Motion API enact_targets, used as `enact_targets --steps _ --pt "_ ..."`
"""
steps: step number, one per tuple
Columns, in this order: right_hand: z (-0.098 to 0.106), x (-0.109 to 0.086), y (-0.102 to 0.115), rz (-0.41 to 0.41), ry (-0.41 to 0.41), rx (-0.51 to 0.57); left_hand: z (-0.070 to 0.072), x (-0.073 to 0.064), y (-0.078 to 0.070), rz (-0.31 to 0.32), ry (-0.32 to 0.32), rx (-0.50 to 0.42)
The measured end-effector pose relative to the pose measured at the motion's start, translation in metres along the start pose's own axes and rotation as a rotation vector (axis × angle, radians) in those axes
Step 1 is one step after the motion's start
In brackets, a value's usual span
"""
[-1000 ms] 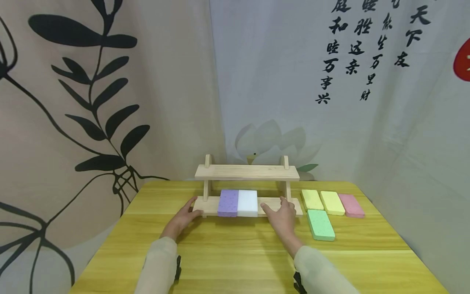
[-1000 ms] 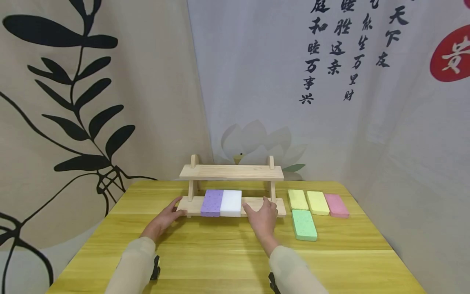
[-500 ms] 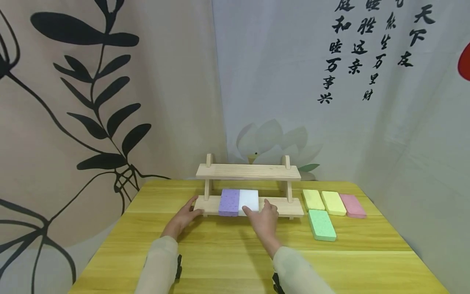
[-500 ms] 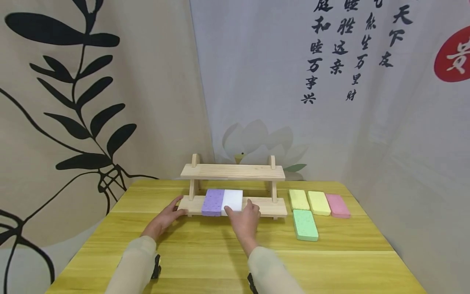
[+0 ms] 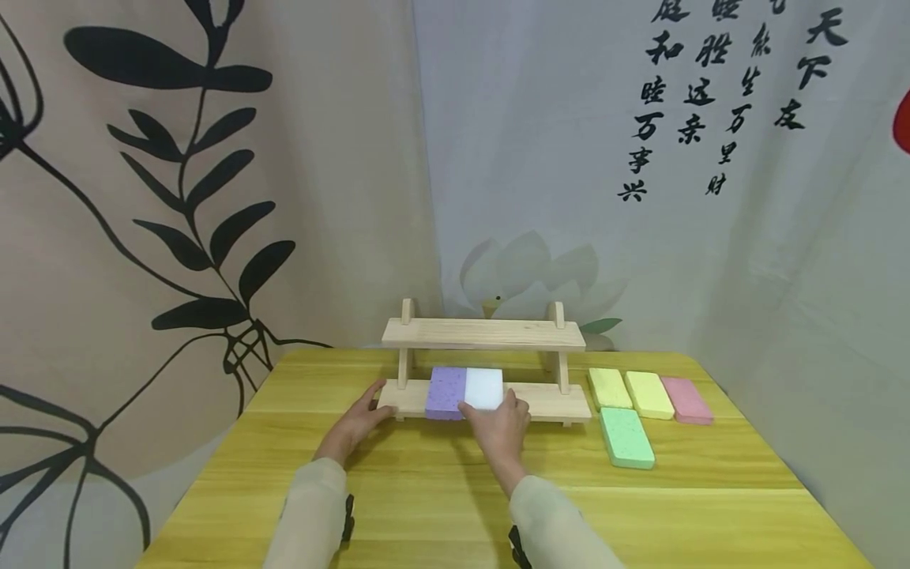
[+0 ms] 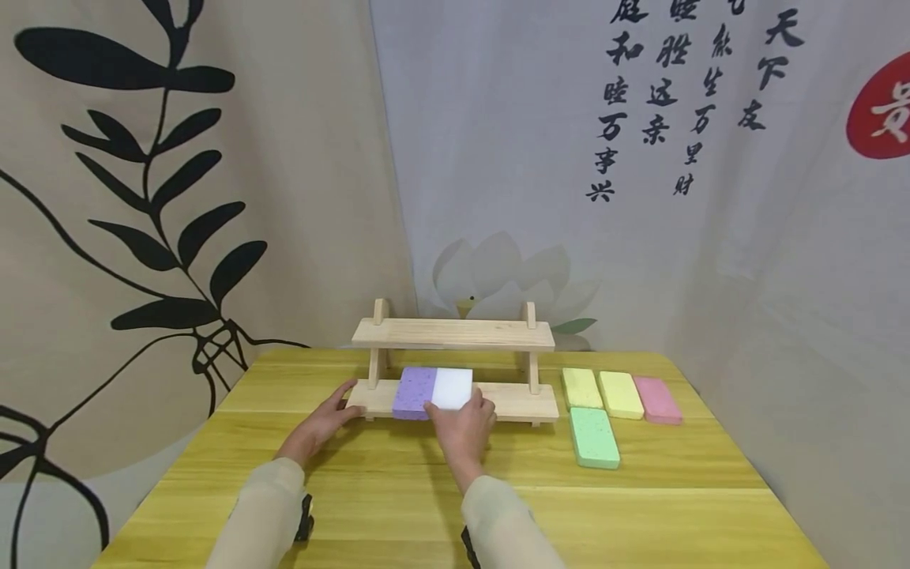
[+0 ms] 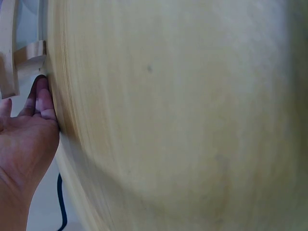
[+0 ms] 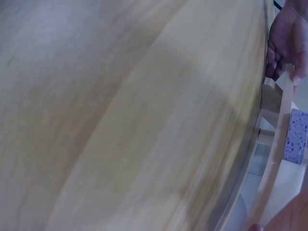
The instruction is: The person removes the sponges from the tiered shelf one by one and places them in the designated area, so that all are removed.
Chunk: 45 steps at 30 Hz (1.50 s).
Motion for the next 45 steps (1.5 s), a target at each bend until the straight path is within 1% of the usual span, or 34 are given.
enact_targets --steps 9,18,25,31,38,45 --pt "-0.002 0.003 -0.003 0.0 -0.001 -0.019 -0.002 0.0 -0.001 -0.01 -0.001 0.001" --pt "-0.002 0.006 -0.005 0.013 -0.01 -0.017 -0.005 0.001 0.0 -0.004 0.005 -0.003" --pt "0.0 0.007 -0.004 0.021 -0.01 -0.033 -0.004 -0.001 -0.002 -0.002 -0.001 0.008" --pt "0.0 0.008 -0.006 0.011 -0.002 -0.032 -0.003 0.001 -0.002 -0.007 -0.002 0.004" --pt "0.006 0.01 -0.006 0.043 -0.013 -0.017 -0.002 0.003 -0.001 -0.008 -0.007 0.006" --pt "0.01 0.012 -0.008 0.062 -0.012 -0.01 -0.001 -0.001 -0.003 -0.014 -0.005 0.014"
Point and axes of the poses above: each hand's wrist, its own x-axis towards the middle knuckle, its own z-axis out of the back of the hand, y = z × x, the point moved 9 cm from there along x, towards the middle knuckle
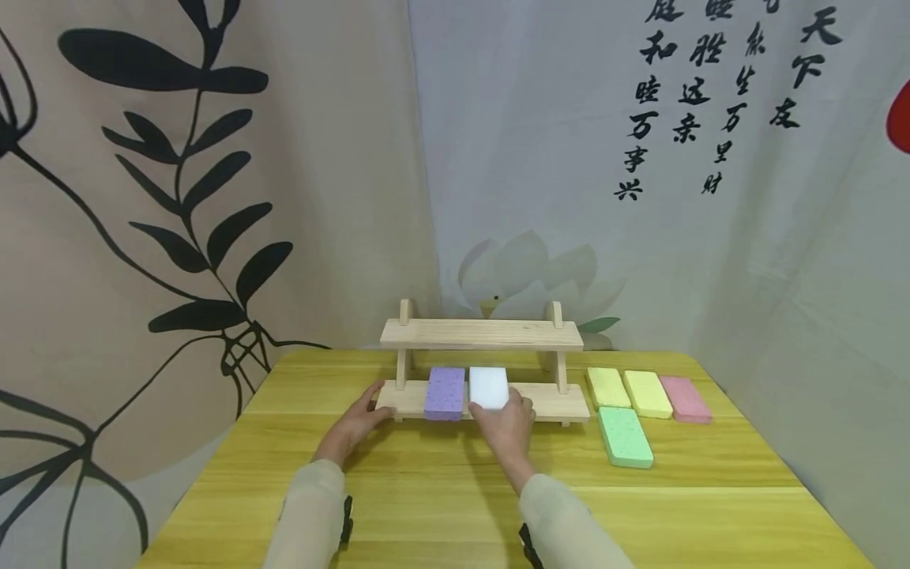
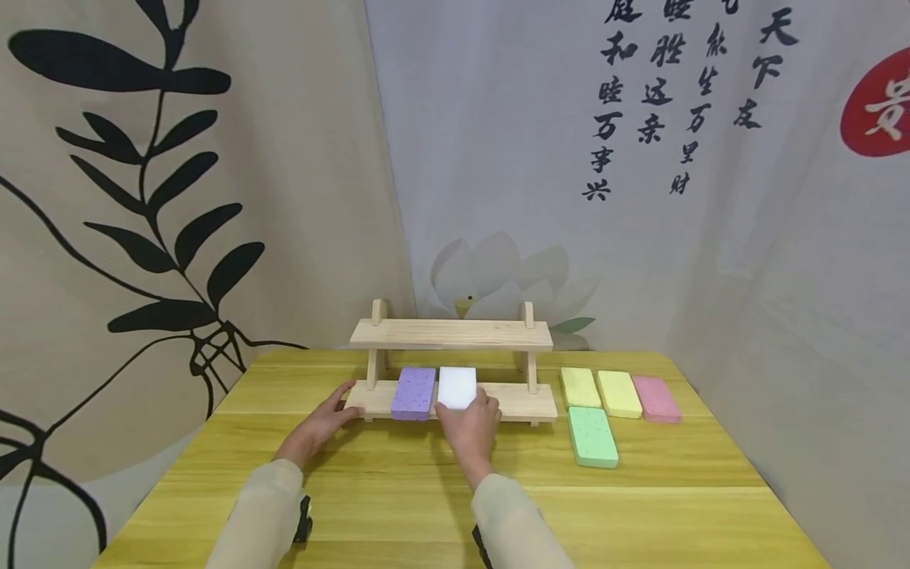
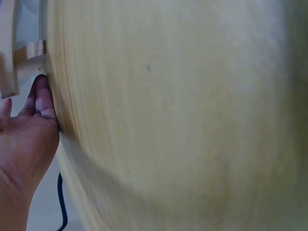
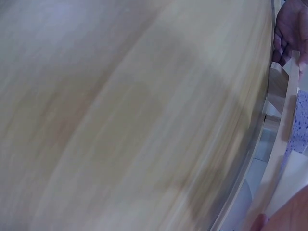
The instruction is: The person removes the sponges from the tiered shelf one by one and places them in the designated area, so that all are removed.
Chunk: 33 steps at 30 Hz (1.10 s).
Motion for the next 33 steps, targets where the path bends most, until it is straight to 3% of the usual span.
enact_targets --steps 6,19,33 --pt "0.004 0.004 -0.004 0.007 0.016 -0.019 0.0 -0.001 -0.002 -0.015 0.006 0.0" --pt "0.029 0.008 -0.007 0.101 0.054 -0.049 0.0 -0.002 -0.001 -0.016 0.014 -0.019" --pt "0.057 0.012 -0.022 0.125 0.083 -0.082 0.0 -0.003 -0.002 -0.029 0.015 -0.009"
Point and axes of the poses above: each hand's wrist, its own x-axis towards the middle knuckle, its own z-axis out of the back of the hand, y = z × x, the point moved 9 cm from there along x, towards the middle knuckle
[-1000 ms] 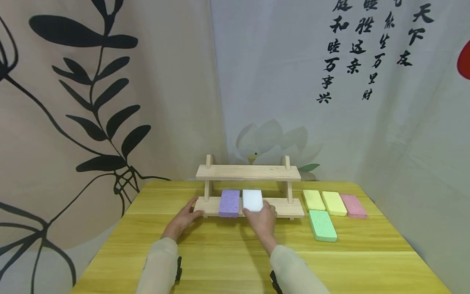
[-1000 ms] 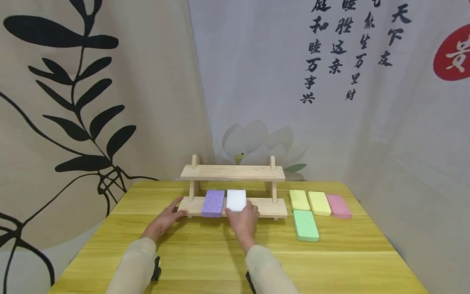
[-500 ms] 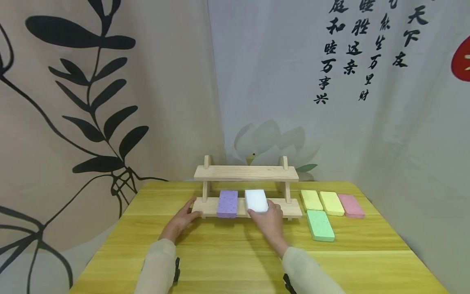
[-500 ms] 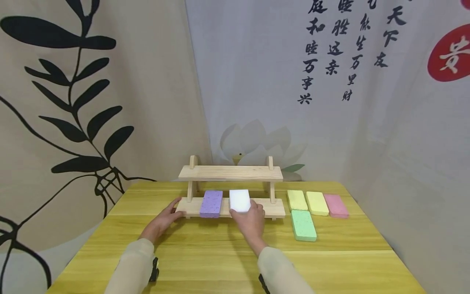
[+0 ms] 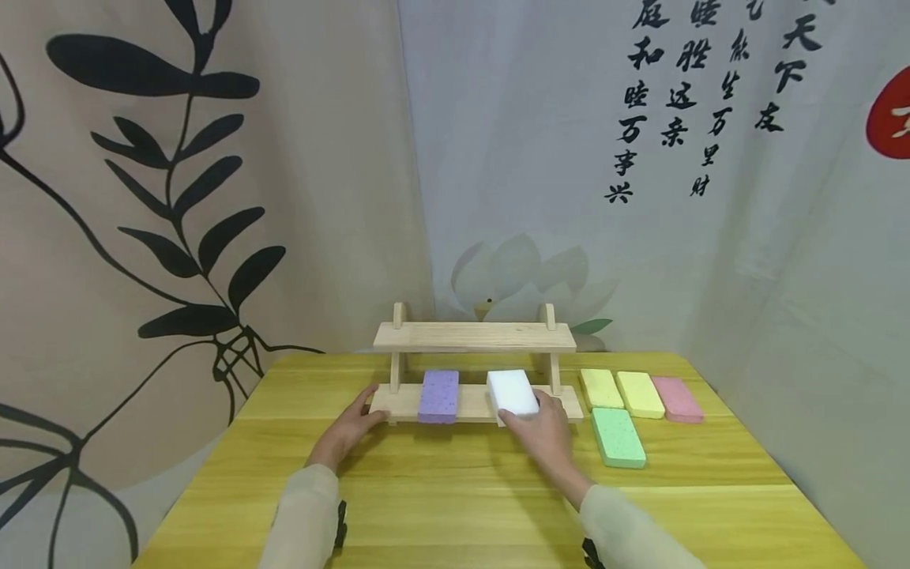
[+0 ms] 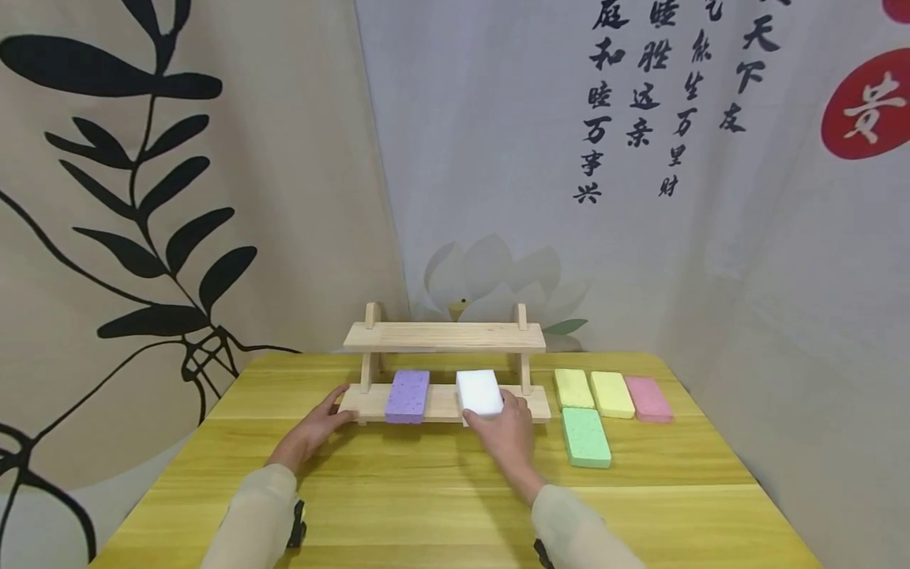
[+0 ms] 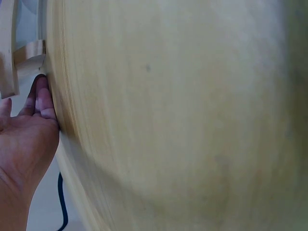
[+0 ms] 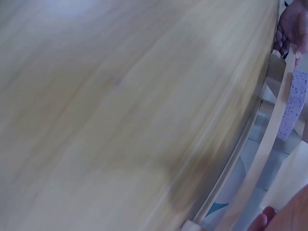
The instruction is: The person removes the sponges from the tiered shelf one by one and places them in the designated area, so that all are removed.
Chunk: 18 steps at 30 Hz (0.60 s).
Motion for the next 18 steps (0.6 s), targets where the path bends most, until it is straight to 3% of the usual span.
enact_targets --steps 18 --pt "0.04 -0.002 -0.024 0.037 0.027 -0.081 -0.001 0.003 0.002 -0.007 0.006 -0.009"
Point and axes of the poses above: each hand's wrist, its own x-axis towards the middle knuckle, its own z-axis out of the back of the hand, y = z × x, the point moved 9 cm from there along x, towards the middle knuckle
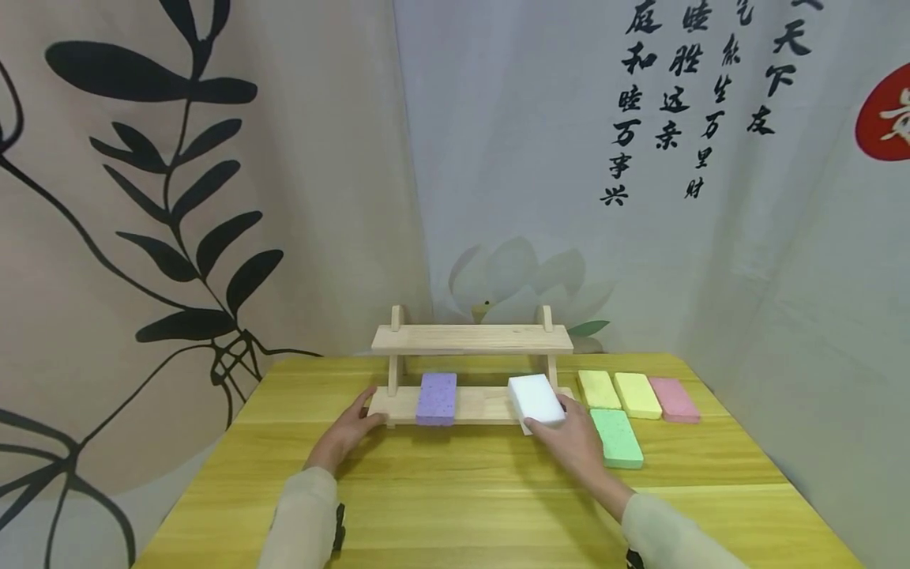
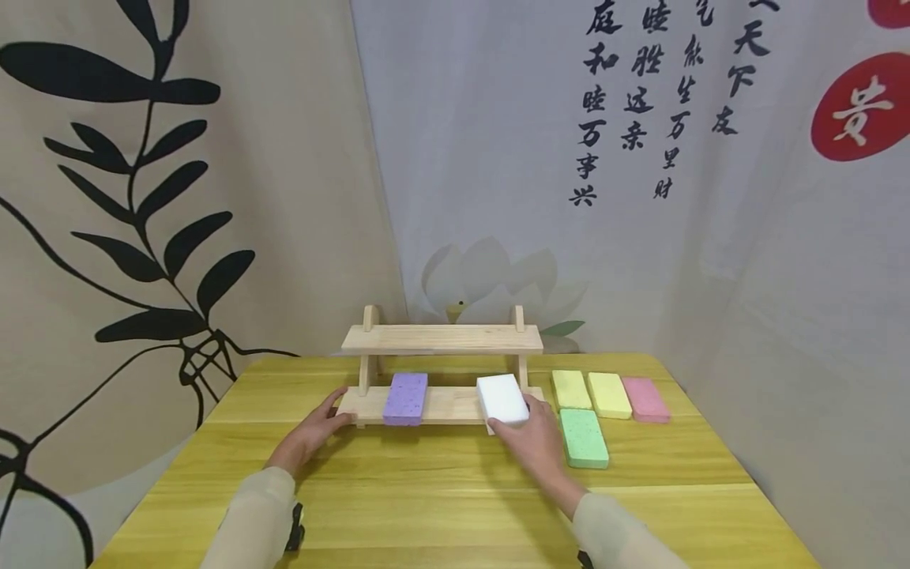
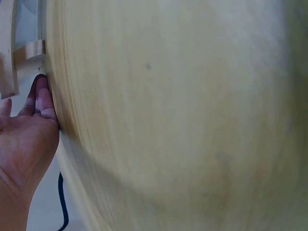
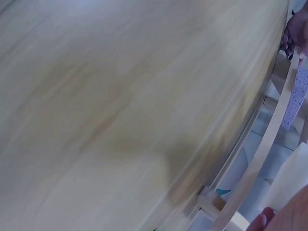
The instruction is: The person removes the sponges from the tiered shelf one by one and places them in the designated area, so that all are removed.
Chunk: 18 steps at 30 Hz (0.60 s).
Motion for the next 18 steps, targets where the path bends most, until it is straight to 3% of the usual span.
enact_targets --steps 18 --pt "0.045 -0.003 -0.049 -0.072 0.026 -0.03 0.002 0.0 0.0 0.006 -0.003 0.02"
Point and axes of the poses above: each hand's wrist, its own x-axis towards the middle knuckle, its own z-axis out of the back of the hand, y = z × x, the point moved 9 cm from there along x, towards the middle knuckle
